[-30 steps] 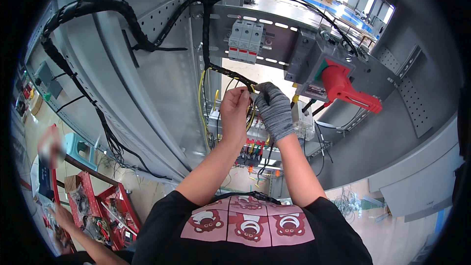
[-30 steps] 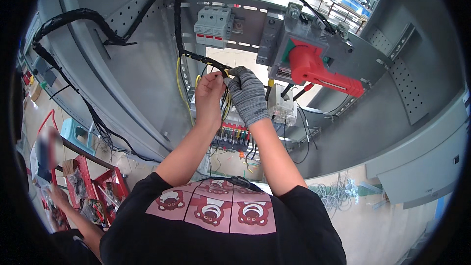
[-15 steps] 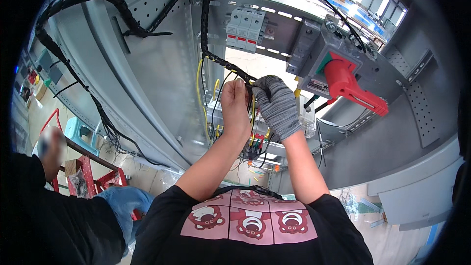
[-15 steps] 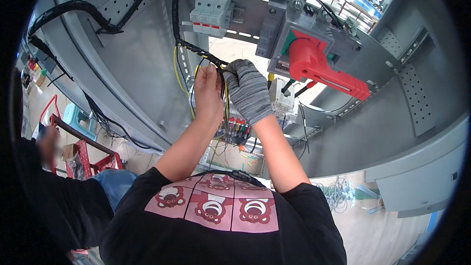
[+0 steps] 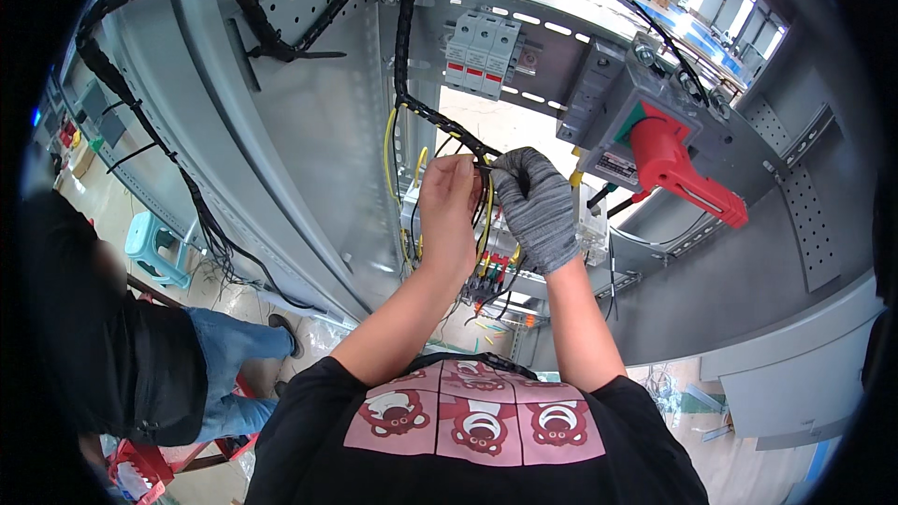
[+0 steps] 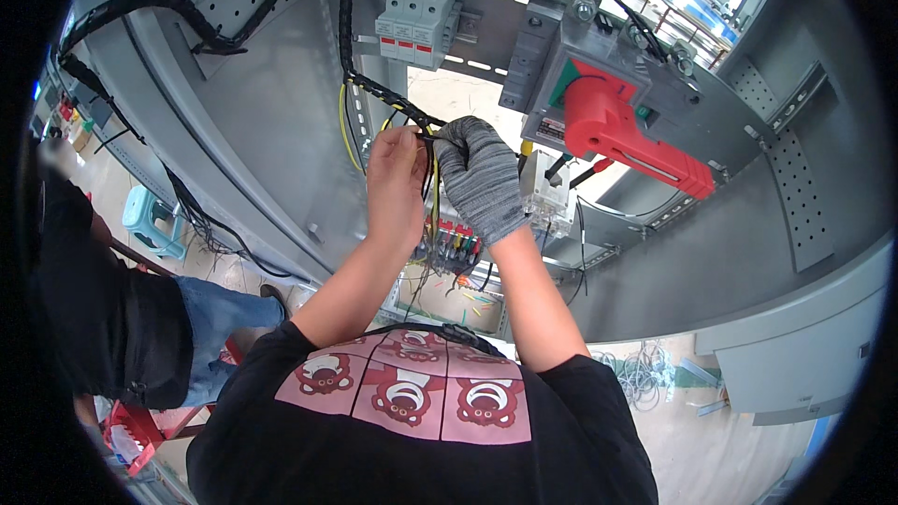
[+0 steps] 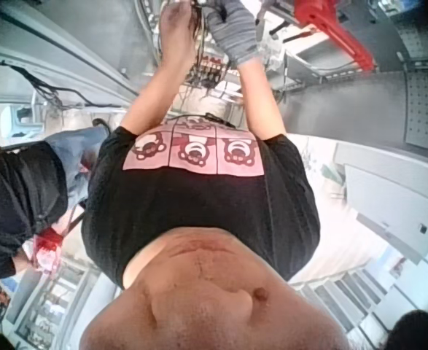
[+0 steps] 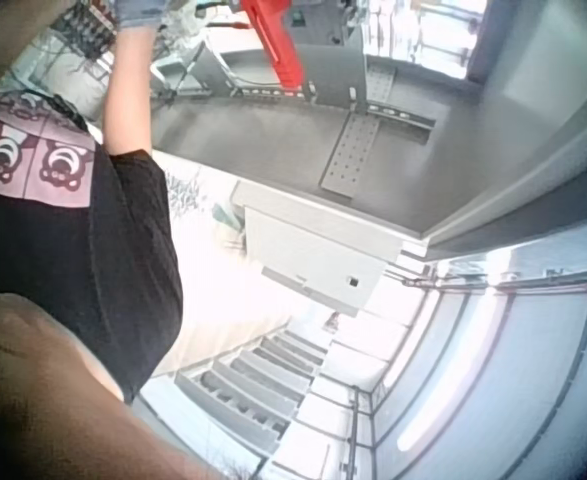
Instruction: The person works inside an open electrical cabinet, organizing and connecting multiple colored wires to terminal blocks. They use a red crimping tool to secure connections and route wires along the cabinet frame. A second person is visible nearby, occasionally handling documents or tools.
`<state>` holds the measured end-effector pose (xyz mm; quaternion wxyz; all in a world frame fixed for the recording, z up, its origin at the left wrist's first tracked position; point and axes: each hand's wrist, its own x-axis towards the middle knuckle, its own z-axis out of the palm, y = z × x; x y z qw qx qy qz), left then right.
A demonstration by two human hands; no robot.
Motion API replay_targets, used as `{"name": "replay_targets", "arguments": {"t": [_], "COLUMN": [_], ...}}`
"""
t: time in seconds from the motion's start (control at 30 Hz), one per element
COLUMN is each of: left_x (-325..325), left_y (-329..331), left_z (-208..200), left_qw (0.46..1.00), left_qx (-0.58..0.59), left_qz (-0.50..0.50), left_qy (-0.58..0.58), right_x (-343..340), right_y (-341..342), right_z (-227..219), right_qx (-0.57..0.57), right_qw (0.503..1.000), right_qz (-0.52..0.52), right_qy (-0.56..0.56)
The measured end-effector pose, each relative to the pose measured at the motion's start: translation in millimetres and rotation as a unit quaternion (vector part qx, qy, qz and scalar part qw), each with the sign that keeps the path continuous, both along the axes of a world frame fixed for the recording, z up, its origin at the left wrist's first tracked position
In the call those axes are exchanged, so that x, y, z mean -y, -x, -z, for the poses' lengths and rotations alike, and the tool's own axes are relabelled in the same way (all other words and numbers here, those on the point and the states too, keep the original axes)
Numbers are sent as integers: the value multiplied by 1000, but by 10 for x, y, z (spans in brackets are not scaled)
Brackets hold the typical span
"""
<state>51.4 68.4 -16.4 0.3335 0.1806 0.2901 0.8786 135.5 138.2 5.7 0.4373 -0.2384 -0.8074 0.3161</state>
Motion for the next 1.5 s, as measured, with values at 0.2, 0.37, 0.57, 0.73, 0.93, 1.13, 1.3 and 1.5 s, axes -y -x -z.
{"name": "replay_targets", "arguments": {"t": [0.2,0.37,0.57,0.73,0.93,1.13,1.3,1.5], "left_x": [20,56,23,-28,-7,71,221,261], "left_y": [58,105,75,81,92,61,8,182], "left_z": [122,136,110,82,68,-1,-92,-17], "left_qw": [989,993,997,994,998,987,962,928], "left_qx": [-142,-110,-5,46,-8,-113,-252,-329], "left_qz": [-2,29,57,97,60,52,74,128], "left_qy": [-25,-23,-42,-21,11,100,76,120], "right_x": [20,31,136,134,155,183,126,55], "right_y": [-46,-80,-94,-107,-108,-127,-150,-108], "right_z": [-76,-174,-124,-54,-44,-91,-103,-182], "right_qx": [-18,10,-12,-16,-20,-13,-16,-22], "right_qw": [982,972,993,999,997,998,991,987], "right_qz": [-84,-101,-55,0,4,-7,-7,-34], "right_qy": [168,210,102,-39,-71,-68,-130,-157]}}
